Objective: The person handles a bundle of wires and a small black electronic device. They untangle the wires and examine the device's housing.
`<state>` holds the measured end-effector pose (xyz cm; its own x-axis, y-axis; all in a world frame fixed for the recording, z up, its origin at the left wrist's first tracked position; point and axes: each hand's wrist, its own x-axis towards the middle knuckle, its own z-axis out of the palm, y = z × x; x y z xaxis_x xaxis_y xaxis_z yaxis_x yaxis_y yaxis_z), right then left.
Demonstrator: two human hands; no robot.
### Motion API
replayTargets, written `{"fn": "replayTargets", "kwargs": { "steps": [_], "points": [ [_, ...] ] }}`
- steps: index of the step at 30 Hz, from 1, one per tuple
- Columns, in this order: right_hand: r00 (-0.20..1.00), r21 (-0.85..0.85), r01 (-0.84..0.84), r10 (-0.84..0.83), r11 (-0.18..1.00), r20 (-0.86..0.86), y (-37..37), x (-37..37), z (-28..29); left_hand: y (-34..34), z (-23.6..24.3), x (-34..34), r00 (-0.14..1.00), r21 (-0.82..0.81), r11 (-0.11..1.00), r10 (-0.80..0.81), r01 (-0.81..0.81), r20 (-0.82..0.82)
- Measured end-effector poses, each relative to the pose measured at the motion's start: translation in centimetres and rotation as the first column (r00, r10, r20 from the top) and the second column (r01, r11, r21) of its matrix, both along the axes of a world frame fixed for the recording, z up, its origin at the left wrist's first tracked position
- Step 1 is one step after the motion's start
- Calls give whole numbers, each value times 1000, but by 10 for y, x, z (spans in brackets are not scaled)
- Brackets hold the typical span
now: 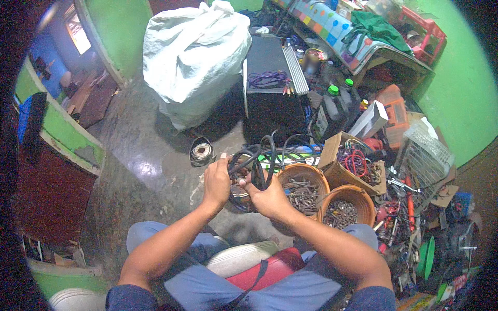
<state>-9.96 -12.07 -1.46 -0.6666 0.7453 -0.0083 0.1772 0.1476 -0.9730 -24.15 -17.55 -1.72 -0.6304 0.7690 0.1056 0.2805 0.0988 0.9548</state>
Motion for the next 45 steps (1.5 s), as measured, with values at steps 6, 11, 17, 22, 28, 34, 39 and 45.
{"fn": "replayTargets", "kwargs": {
  "steps": [6, 11, 17, 22, 28, 34, 39, 45],
  "points": [
    [964, -46, -37, 48, 998, 261, -7, 2, 9, -11, 16, 14, 995, -154, 986, -75, 64, -66],
    [997, 165, -74, 70, 983, 30, 1, 5, -32, -12, -7, 25, 993, -118, 987, -116, 112, -24],
    [990, 164, -84, 64, 983, 126, 0, 8, -30, -14, -11, 25, 977, -152, 968, -207, 198, -51],
    [992, 160, -105, 91, 982, 89, 2, 12, -22, -20, -4, 30, 921, -199, 927, -351, 317, -171],
    [986, 385, -166, 140, 908, 95, 6, 11, -18, -13, 9, 31, 944, -68, 946, -322, 318, -66],
    [989, 288, -144, 129, 947, 69, 3, 6, -13, -7, 17, 16, 920, 85, 957, -238, 276, -310],
    [922, 563, -260, 29, 785, 386, -4, 6, -7, -1, 18, 0, 964, 213, 941, -251, 264, -87],
    [993, 409, -116, 100, 905, 60, -2, 4, -24, 0, 19, 0, 866, 335, 904, -376, 266, 329]
  ]
}}
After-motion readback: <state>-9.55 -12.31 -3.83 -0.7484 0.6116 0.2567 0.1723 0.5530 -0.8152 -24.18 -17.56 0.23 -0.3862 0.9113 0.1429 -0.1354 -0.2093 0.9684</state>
